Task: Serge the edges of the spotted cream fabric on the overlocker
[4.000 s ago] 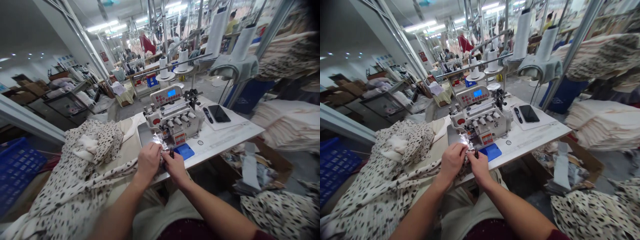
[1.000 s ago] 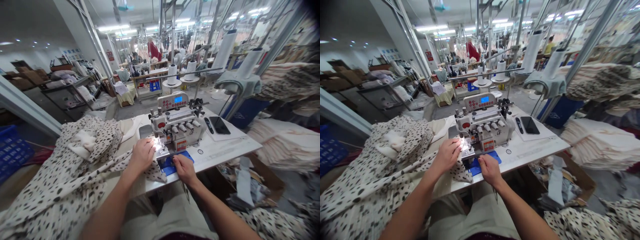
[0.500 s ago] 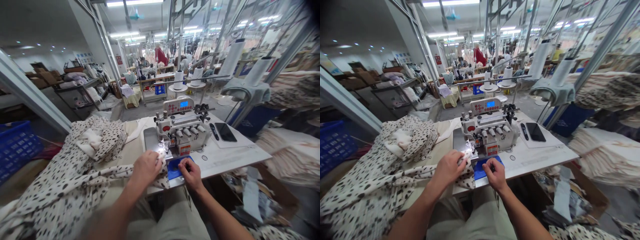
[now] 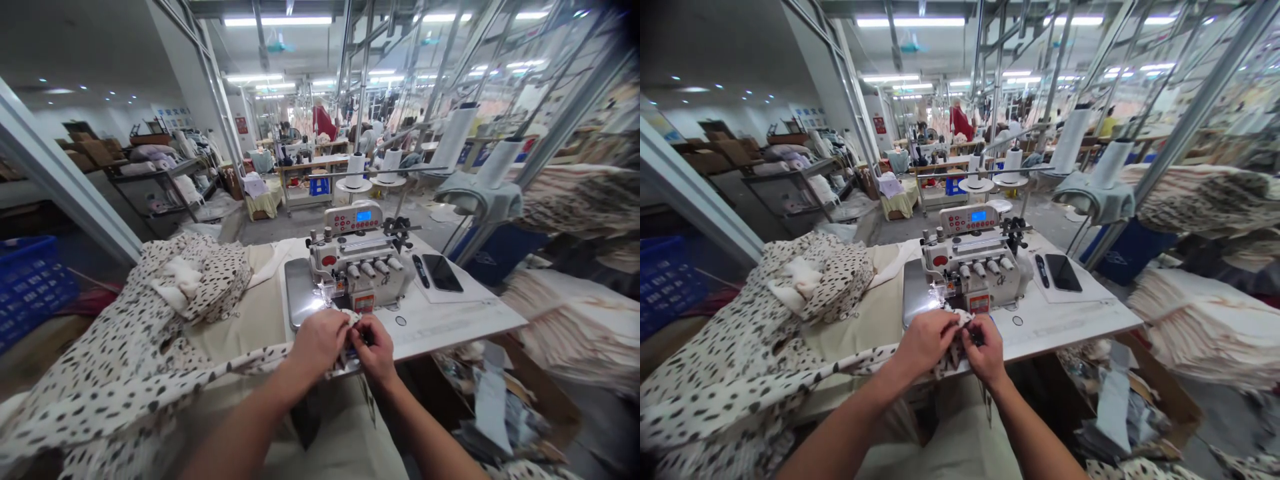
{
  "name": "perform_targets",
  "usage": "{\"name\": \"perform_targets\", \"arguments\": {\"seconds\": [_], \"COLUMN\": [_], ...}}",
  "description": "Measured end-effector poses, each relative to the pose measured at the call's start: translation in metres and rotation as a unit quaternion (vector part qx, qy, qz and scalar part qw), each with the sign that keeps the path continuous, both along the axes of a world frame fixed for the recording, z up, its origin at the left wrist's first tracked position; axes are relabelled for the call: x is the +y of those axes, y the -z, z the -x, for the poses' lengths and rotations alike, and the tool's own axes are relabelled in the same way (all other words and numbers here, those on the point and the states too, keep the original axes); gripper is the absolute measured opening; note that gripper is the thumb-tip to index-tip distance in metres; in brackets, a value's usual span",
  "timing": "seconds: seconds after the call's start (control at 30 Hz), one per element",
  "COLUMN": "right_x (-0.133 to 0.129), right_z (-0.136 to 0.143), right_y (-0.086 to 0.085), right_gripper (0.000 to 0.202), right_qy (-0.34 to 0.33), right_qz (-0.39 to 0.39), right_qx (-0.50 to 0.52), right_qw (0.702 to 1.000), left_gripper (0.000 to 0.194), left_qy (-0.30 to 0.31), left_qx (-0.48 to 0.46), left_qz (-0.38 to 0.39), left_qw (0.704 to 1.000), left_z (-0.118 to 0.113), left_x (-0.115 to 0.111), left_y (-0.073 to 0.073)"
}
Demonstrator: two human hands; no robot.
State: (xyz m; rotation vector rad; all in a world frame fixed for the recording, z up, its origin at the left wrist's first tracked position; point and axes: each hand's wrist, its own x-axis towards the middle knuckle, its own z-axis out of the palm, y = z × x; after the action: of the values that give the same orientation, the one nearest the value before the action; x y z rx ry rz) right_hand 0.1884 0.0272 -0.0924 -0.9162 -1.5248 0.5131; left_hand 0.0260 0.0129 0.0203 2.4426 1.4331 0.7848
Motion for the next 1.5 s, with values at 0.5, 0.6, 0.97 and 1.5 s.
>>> {"name": "perform_targets", "arguments": {"seconds": [0.5, 0.6, 0.97, 1.5], "right_x": [-0.048, -0.045, -0.033, -0.024], "right_z": [0.086, 0.119, 0.099, 0.062], "right_y": [-0.039, -0.045, -0.04, 0.001], "right_gripper": [0.064, 0.047, 0.014, 0.026], "right_qy": [-0.239, -0.222, -0.022, -0.183], "right_qz": [0.051, 0.099, -0.147, -0.121], "right_qx": [-0.272, -0.345, -0.448, -0.385], "right_qw": [0.931, 0.907, 0.882, 0.897], "left_gripper": [0.021, 0.023, 0.024, 0.022], "left_qy": [-0.07, -0.1, -0.177, -0.156], "left_qx": [-0.157, -0.147, 0.207, 0.216], "left_qz": [-0.048, -0.063, -0.122, 0.048], "left_qw": [0.984, 0.982, 0.954, 0.963], "left_z": [0.178, 0.198, 0.248, 0.222], "left_x": [-0.075, -0.075, -0.107, -0.138], "left_y": [-0.087, -0.092, -0.011, 0.018]}}
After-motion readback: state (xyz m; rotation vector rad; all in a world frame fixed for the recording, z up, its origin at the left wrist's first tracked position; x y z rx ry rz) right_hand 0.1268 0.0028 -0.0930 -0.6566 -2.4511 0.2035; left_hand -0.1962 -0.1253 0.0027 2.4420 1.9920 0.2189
